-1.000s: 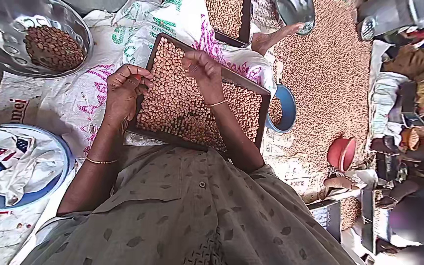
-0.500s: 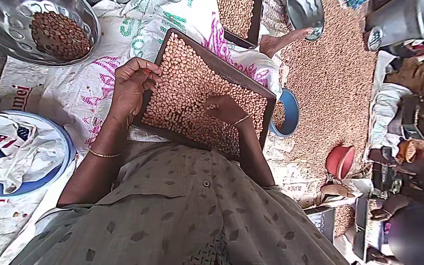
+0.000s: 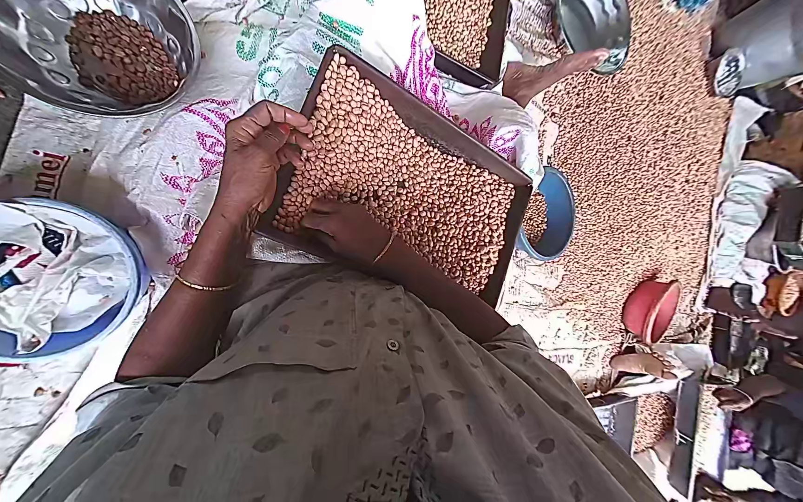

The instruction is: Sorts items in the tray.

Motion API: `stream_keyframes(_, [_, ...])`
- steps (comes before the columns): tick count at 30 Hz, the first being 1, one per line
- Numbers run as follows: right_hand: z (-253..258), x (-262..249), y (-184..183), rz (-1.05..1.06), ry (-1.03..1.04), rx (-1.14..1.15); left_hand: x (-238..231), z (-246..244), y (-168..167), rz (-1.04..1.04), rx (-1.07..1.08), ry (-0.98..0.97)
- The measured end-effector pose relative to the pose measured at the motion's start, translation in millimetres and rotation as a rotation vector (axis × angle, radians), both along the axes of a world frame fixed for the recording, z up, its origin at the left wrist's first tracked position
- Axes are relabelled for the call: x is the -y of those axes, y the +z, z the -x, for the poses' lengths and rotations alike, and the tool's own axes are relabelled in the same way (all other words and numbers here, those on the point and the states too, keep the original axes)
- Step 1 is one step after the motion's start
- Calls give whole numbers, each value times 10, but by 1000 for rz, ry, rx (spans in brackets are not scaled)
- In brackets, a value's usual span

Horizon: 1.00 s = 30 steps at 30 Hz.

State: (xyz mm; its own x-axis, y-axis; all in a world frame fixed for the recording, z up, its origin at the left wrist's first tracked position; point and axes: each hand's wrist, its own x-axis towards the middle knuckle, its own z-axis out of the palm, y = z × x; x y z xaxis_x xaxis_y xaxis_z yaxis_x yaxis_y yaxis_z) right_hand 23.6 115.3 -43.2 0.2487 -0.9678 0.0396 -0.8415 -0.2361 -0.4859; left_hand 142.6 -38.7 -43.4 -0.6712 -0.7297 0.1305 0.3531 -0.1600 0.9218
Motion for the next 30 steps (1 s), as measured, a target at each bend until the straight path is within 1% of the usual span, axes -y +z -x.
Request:
stream_keyframes(9, [-4,20,-27,12,4,15,-5,-1,7,-6,-5,1])
stream_keyframes(11, [54,27,-18,5,-54,57,-6,-2,7,4,9,2])
stream_keyframes(12, [122,16,5,15,-123,119,-10,-6,9,5,11,3])
stream_keyframes(14, [322,-51,100,107,-328,322,-9,-5,-5,-8,-7,0])
stream_keyframes(16, [578,-176,266,288,-557,572,1,0,-11,-22,-23,-7])
stream_keyframes(19, [1049,-467,552,717,-903,962,6,-3,-9,-26,-28,-11])
stream_keyframes(20, [1196,-565,676,870,-1032,1125,8,-4,-6,-27,-27,-12])
stream_keyframes(21, [1330,-665,805,978,-1138,1314,5,-3,0,-29,-24,-12])
stream_keyframes(22, [1440,-754,916,1059,-1192,1499,3,-2,3,-29,-23,-14])
stream_keyframes(23, [1514,-825,972,1103,-1211,1630,1,1,4,-29,-22,-18])
stream_keyframes(24, [1527,-843,983,1089,-1222,1680,3,4,5,-27,-21,-22])
stream_keyframes(25, [1468,-797,967,1004,-1222,1650,7,9,12,-26,-20,-24])
stream_keyframes(26, [1339,-709,930,837,-1185,1557,13,12,14,-26,-21,-22])
stream_keyframes(27, [1162,-604,874,640,-1092,1454,12,9,9,-24,-24,-20])
stream_keyframes(28, [958,-490,805,445,-950,1351,10,1,-1,-21,-28,-20])
stream_keyframes(30, [547,-236,638,114,-558,1125,15,-7,-24,-15,-33,-20])
